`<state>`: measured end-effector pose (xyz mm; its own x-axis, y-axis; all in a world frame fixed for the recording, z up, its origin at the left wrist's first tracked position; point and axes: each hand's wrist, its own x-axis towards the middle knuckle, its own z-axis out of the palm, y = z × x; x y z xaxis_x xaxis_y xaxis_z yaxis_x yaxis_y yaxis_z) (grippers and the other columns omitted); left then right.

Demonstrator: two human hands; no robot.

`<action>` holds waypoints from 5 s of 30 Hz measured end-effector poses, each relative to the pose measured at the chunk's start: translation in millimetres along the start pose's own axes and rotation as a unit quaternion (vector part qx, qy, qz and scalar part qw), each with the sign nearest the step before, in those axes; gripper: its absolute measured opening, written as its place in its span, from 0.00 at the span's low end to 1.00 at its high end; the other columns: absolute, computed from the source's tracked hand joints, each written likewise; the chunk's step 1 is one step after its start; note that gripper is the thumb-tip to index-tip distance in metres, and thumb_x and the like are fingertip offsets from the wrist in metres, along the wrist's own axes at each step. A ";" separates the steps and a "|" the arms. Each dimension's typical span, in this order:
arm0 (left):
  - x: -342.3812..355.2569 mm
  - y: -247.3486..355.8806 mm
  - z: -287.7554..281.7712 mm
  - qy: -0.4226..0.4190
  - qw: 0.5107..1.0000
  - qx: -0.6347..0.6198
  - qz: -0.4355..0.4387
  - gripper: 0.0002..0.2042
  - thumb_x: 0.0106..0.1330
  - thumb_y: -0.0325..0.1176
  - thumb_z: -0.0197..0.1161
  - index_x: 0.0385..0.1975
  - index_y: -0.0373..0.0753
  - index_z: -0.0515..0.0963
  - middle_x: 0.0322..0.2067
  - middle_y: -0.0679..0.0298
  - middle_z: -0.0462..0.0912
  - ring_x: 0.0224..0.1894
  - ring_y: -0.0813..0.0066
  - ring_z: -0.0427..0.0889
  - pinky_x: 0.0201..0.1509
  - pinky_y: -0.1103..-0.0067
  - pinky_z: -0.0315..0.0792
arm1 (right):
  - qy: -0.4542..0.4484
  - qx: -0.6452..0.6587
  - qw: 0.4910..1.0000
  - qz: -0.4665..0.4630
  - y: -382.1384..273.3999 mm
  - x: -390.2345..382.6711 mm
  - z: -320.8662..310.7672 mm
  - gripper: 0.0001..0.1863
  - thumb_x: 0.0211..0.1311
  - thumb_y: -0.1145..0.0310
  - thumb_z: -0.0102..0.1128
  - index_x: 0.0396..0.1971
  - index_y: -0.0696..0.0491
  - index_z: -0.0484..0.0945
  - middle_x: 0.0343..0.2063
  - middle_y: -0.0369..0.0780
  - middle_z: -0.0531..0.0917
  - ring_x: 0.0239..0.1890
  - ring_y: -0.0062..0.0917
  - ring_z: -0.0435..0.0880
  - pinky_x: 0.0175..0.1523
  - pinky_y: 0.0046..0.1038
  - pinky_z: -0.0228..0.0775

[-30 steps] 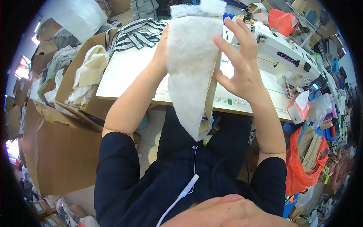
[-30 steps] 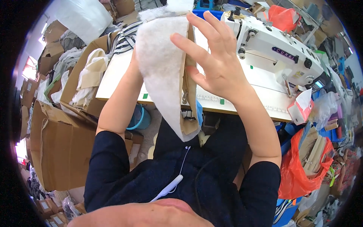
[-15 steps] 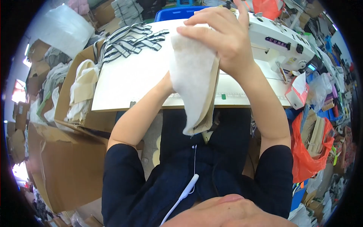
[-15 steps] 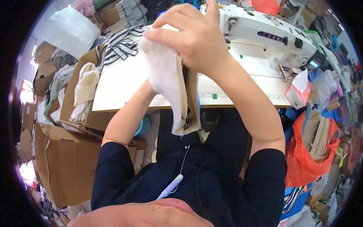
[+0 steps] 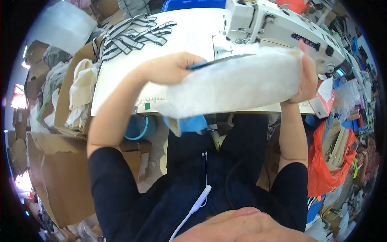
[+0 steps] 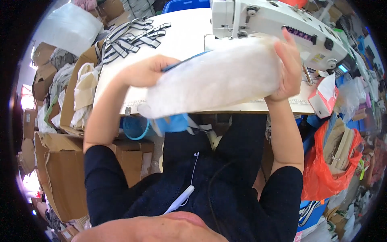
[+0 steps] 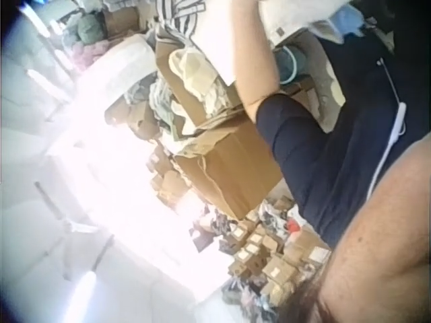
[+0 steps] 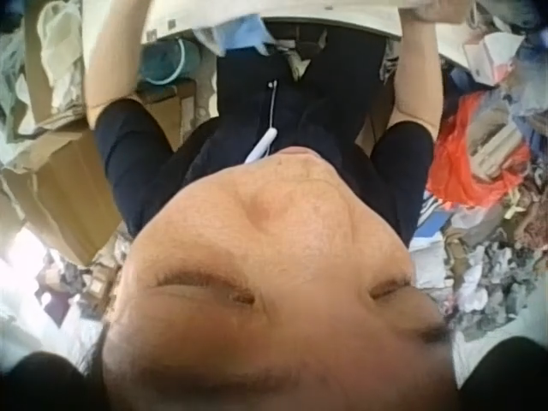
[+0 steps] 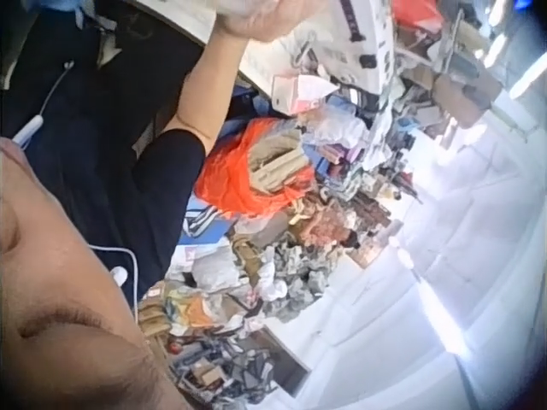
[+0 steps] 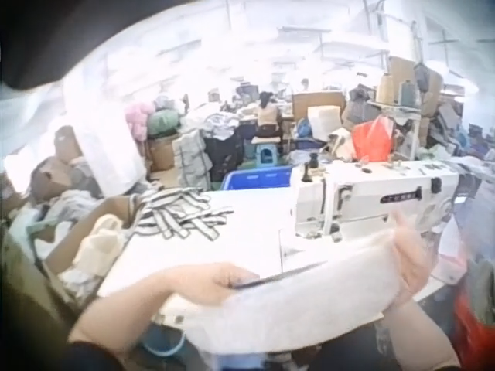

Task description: Sewing fabric strips and components together using an industrial sewing machine in a workshop.

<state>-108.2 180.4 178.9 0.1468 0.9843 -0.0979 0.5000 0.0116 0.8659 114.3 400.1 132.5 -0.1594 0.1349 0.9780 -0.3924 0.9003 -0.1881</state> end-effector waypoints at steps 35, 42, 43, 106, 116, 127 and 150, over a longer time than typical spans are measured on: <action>88.3 -91.3 35.3 0.156 0.895 0.409 0.086 0.17 0.59 0.30 0.61 0.49 0.39 0.75 0.50 0.62 0.78 0.55 0.65 0.76 0.57 0.73 0.71 | -0.537 -0.054 0.833 0.123 94.2 -45.7 -23.1 0.23 0.43 0.79 0.62 0.44 0.45 0.82 0.51 0.35 0.80 0.60 0.33 0.72 0.67 0.39 0.57; 102.7 -96.3 44.7 0.222 0.894 0.373 0.111 0.10 0.60 0.29 0.60 0.41 0.40 0.77 0.42 0.62 0.81 0.44 0.63 0.81 0.47 0.73 0.76 | -0.556 -0.057 0.815 0.155 94.3 -22.9 -39.1 0.26 0.42 0.78 0.64 0.48 0.46 0.80 0.53 0.38 0.79 0.62 0.36 0.70 0.66 0.37 0.58; 102.2 -94.2 43.4 0.218 0.909 0.346 0.083 0.10 0.60 0.28 0.59 0.41 0.40 0.77 0.38 0.61 0.82 0.39 0.63 0.83 0.43 0.73 0.77 | -0.574 -0.025 0.787 0.227 86.9 -15.2 -41.2 0.28 0.42 0.76 0.65 0.50 0.46 0.79 0.54 0.38 0.78 0.62 0.37 0.70 0.66 0.37 0.57; 91.9 -78.8 35.2 0.180 0.880 0.424 0.119 0.17 0.59 0.27 0.60 0.50 0.37 0.75 0.54 0.61 0.76 0.57 0.63 0.74 0.60 0.69 0.68 | -0.504 -0.036 0.863 0.002 80.8 -48.9 28.0 0.11 0.48 0.75 0.59 0.34 0.48 0.80 0.44 0.30 0.81 0.47 0.25 0.78 0.53 0.31 0.67; 106.5 -94.1 49.3 0.192 0.869 0.447 0.091 0.14 0.59 0.28 0.59 0.46 0.41 0.76 0.47 0.64 0.78 0.50 0.65 0.78 0.52 0.71 0.73 | -0.474 -0.076 0.878 -0.002 74.4 -56.9 27.5 0.13 0.48 0.73 0.59 0.36 0.46 0.82 0.42 0.28 0.81 0.42 0.23 0.76 0.50 0.27 0.65; 101.8 -93.1 52.4 0.202 0.869 0.445 0.076 0.16 0.56 0.25 0.59 0.46 0.46 0.80 0.50 0.67 0.76 0.55 0.68 0.74 0.58 0.71 0.68 | -0.493 -0.073 0.867 0.021 72.8 -53.5 23.7 0.13 0.48 0.73 0.59 0.36 0.44 0.83 0.35 0.28 0.79 0.41 0.22 0.75 0.49 0.28 0.64; 106.8 -91.4 56.3 0.249 0.877 0.407 0.048 0.11 0.58 0.29 0.61 0.41 0.48 0.82 0.43 0.68 0.77 0.49 0.68 0.75 0.54 0.71 0.67 | -0.510 -0.067 0.854 0.081 64.4 -46.7 24.0 0.17 0.43 0.78 0.59 0.36 0.45 0.81 0.47 0.33 0.78 0.46 0.28 0.74 0.52 0.34 0.63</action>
<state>-90.1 274.5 61.7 -0.0690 0.9311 0.3581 0.9796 -0.0047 0.2011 74.7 441.8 72.5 -0.9343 -0.1076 0.3399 -0.1948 0.9525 -0.2342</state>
